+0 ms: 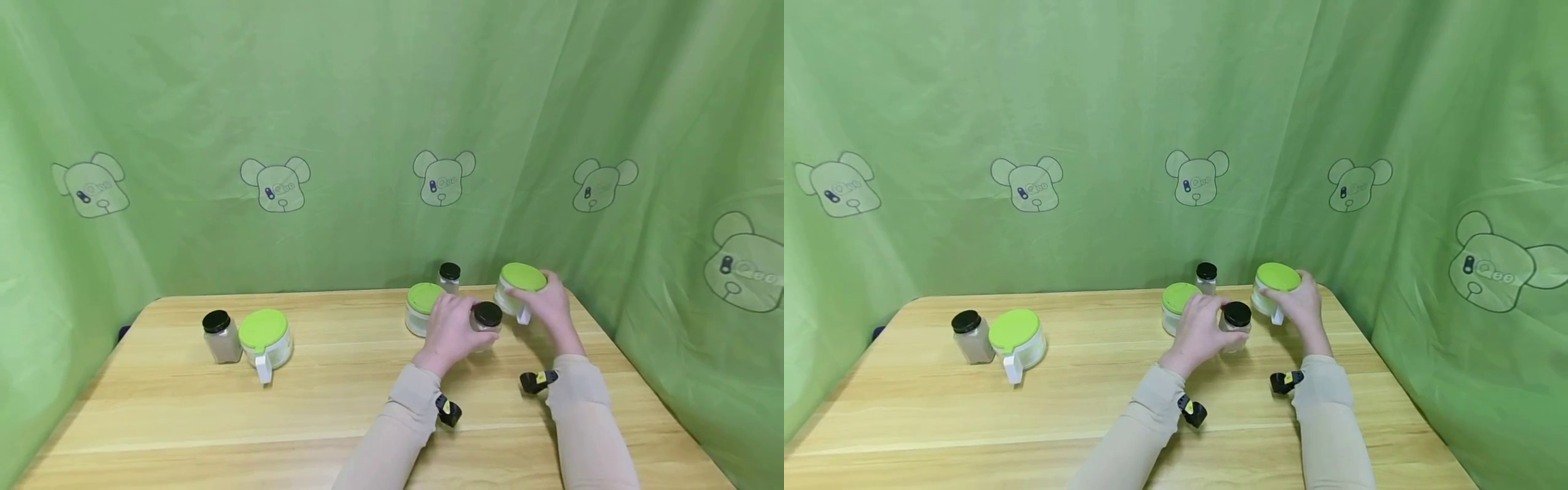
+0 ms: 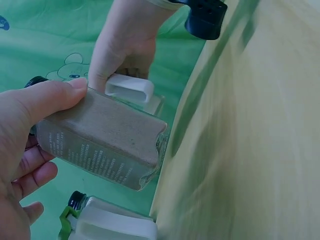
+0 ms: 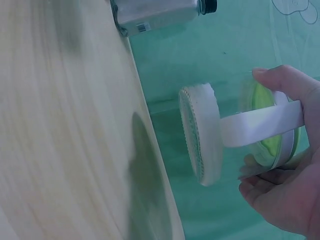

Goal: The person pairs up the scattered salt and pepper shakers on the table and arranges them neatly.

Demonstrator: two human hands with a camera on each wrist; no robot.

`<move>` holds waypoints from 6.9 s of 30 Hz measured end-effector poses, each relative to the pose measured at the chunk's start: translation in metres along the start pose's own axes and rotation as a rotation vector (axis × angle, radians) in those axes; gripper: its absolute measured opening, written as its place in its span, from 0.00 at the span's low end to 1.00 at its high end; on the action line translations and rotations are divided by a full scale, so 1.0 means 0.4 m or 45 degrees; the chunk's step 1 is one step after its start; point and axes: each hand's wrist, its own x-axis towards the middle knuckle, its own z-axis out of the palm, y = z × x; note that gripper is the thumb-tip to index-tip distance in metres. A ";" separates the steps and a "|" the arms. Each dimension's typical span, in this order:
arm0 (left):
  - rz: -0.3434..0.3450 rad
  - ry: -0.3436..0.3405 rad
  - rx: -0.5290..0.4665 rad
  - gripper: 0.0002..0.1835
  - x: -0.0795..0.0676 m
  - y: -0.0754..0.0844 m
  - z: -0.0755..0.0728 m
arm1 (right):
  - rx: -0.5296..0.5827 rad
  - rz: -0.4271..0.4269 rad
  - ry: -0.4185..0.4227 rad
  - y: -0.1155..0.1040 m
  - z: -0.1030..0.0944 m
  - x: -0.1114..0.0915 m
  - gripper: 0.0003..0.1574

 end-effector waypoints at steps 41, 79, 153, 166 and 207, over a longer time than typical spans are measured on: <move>0.151 0.029 0.013 0.34 -0.086 -0.067 -0.120 | -0.224 -0.172 0.020 -0.077 -0.068 -0.140 0.68; 0.258 0.053 0.045 0.35 -0.199 -0.173 -0.240 | -0.159 -0.334 -0.111 -0.134 -0.046 -0.243 0.63; -0.151 -0.242 0.139 0.37 -0.169 -0.377 -0.415 | 0.075 -0.446 -0.381 -0.289 0.250 -0.358 0.61; -0.177 -0.271 0.168 0.32 -0.173 -0.404 -0.420 | 0.057 -0.430 -0.393 -0.308 0.333 -0.358 0.62; -0.252 -0.348 0.197 0.35 -0.173 -0.469 -0.443 | 0.023 -0.301 -0.339 -0.376 0.483 -0.352 0.60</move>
